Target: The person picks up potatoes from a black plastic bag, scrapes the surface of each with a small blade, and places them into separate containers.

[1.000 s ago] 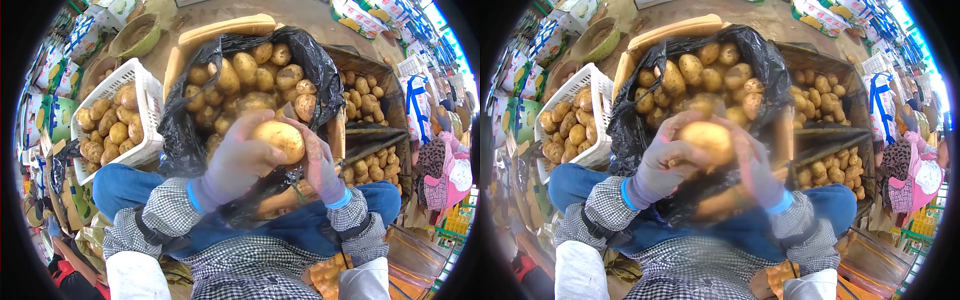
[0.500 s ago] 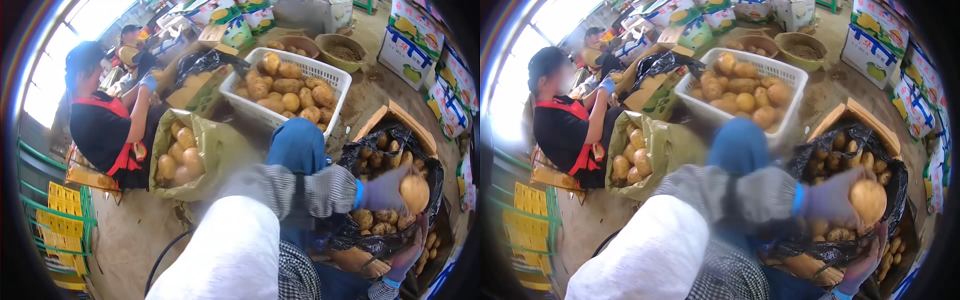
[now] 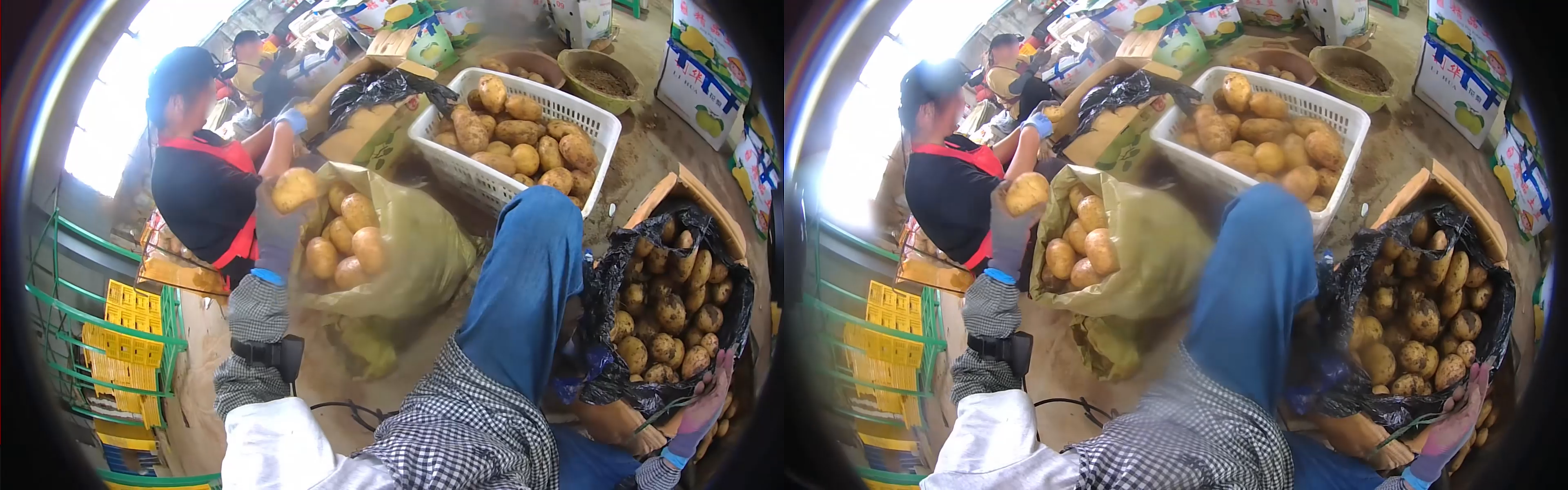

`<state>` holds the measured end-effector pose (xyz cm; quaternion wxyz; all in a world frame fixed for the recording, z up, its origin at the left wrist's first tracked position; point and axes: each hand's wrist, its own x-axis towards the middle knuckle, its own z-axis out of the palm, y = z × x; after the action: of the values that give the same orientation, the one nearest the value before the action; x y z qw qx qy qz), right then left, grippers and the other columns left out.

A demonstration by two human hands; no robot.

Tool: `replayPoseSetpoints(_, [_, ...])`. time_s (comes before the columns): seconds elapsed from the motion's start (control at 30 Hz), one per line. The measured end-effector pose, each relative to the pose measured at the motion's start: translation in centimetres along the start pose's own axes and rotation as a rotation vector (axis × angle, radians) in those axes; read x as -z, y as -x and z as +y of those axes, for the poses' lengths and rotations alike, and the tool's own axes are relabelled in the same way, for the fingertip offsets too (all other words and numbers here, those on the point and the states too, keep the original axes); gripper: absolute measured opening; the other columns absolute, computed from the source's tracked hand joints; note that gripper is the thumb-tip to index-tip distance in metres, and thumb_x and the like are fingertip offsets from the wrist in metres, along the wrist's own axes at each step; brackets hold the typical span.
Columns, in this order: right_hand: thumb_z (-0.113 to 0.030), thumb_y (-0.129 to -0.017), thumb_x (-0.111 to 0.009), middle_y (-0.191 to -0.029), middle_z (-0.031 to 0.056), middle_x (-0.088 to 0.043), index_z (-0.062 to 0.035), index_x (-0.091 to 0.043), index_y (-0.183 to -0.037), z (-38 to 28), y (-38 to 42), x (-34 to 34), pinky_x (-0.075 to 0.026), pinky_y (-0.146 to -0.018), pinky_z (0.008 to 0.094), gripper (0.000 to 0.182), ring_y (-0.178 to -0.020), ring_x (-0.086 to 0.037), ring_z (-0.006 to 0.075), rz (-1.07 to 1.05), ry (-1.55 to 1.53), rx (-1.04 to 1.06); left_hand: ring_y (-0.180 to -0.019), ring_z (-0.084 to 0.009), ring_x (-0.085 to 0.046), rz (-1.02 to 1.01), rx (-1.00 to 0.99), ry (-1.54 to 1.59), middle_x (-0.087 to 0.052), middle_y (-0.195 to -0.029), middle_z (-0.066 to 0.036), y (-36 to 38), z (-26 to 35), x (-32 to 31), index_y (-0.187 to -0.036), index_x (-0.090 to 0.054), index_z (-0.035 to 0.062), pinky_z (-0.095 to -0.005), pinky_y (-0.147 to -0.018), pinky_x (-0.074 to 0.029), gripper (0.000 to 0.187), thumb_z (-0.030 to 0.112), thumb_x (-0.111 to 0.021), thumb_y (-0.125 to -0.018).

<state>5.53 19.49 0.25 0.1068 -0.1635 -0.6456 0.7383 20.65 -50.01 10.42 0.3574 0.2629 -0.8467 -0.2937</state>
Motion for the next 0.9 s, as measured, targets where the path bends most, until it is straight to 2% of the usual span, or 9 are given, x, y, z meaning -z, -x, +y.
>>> replayPoseSetpoints(0.13, [-0.022, -0.103, -0.042, -0.141, -0.0007, -0.050, -0.0104, -0.044, -0.145, 1.0, -0.8, 1.5, -0.038, -0.062, 0.0099, 0.044, -0.078, -0.044, -0.0027, -0.055, -0.038, -0.053, -0.124, -0.0324, -0.051, -0.201, -0.267, -0.653, -0.050, -0.134, -0.021, 0.7, -11.4, -0.4, -0.145, -0.035, -0.0010, -0.0365, -0.109, -0.038, 0.081, 0.011, -0.076, -0.076])
replayPoseSetpoints(0.17, [-0.022, -0.103, -0.042, -0.141, -0.0001, -0.050, -0.0099, -0.045, -0.145, 1.1, -0.9, 1.7, -0.038, -0.063, 0.0107, 0.044, -0.079, -0.044, -0.0021, -0.058, -0.039, -0.059, -0.129, -0.0369, -0.046, -0.288, -0.011, -0.688, -0.048, -0.136, -0.024, 1.0, -12.0, -1.0, -0.147, -0.033, -0.0017, -0.0363, -0.113, -0.033, 0.082, 0.009, -0.074, -0.077])
replayPoseSetpoints(0.37, [-0.020, -0.101, -0.044, -0.140, 0.0028, -0.050, -0.0059, -0.045, -0.144, 1.5, -0.6, 3.2, -0.040, -0.063, 0.0121, 0.045, -0.077, -0.044, 0.0006, -0.037, -0.038, -0.063, -0.111, -0.0418, -0.055, -0.227, -0.015, -0.773, -0.055, -0.116, -0.024, -1.2, -14.0, -1.3, -0.129, -0.051, 0.0004, -0.0427, -0.094, -0.046, 0.062, 0.012, -0.074, -0.072])
replayPoseSetpoints(0.47, [-0.020, -0.094, -0.057, -0.127, 0.0026, -0.059, -0.0043, -0.050, -0.139, 0.1, 0.5, 1.4, -0.034, -0.060, 0.0158, 0.049, -0.074, -0.045, 0.0015, -0.013, -0.082, -0.109, -0.100, -0.0422, -0.054, -0.214, -0.272, -1.065, -0.055, -0.109, -0.023, -2.9, -26.7, -0.7, -0.117, -0.053, 0.0026, -0.0444, -0.089, -0.047, 0.043, 0.012, -0.064, -0.077])
replayPoseSetpoints(0.53, [-0.021, -0.092, -0.060, -0.116, 0.0006, -0.064, -0.0033, -0.054, -0.135, -1.0, 1.2, 0.7, -0.037, -0.064, 0.0179, 0.047, -0.076, -0.049, 0.0046, -0.005, -0.103, -0.154, -0.110, -0.0375, -0.053, -0.326, -0.089, -1.070, -0.055, -0.115, -0.021, -3.5, -25.7, -0.4, -0.123, -0.051, 0.0030, -0.0448, -0.091, -0.046, 0.050, 0.024, -0.067, -0.080])
replayPoseSetpoints(0.6, [-0.019, -0.096, -0.056, -0.123, 0.0006, -0.062, -0.0068, -0.052, -0.137, -1.8, 1.6, 0.5, -0.039, -0.062, 0.0171, 0.043, -0.074, -0.049, 0.0033, -0.005, -0.091, -0.124, -0.114, -0.0352, -0.056, -0.498, -0.071, -0.650, -0.056, -0.130, -0.021, -4.0, -21.6, 0.0, -0.130, -0.051, -0.0014, -0.0414, -0.094, -0.048, 0.054, 0.017, -0.069, -0.083])
replayPoseSetpoints(0.67, [-0.023, -0.097, -0.054, -0.121, 0.0007, -0.063, -0.0083, -0.052, -0.137, -2.4, 1.5, 1.5, -0.042, -0.065, 0.0185, 0.043, -0.077, -0.053, 0.0038, -0.002, -0.092, -0.170, -0.121, -0.0333, -0.054, -0.406, -0.065, -0.996, -0.055, -0.132, -0.020, -4.7, -12.1, -1.7, -0.132, -0.050, -0.0035, -0.0378, -0.101, -0.044, 0.049, 0.009, -0.064, -0.087])
replayPoseSetpoints(0.73, [-0.024, -0.098, -0.051, -0.122, 0.0016, -0.063, -0.0092, -0.052, -0.137, -3.2, 2.1, 1.8, -0.043, -0.066, 0.0183, 0.042, -0.078, -0.054, 0.0042, -0.078, -0.074, -0.113, -0.124, -0.0302, -0.053, -0.227, -0.424, -0.493, -0.055, -0.132, -0.018, -4.9, -3.2, -5.1, -0.137, -0.047, -0.0032, -0.0366, -0.104, -0.042, 0.049, 0.005, -0.060, -0.091])
replayPoseSetpoints(0.9, [-0.022, -0.098, -0.050, -0.118, 0.0040, -0.066, -0.0076, -0.057, -0.132, -4.2, 1.4, 1.6, -0.046, -0.066, 0.0202, 0.037, -0.077, -0.058, 0.0065, -0.048, -0.049, -0.093, -0.117, -0.0216, -0.055, -0.583, -0.516, 0.078, -0.054, -0.135, -0.013, -3.8, 18.3, -19.4, -0.138, -0.048, 0.0013, -0.0348, -0.102, -0.045, 0.046, 0.005, -0.057, -0.093])
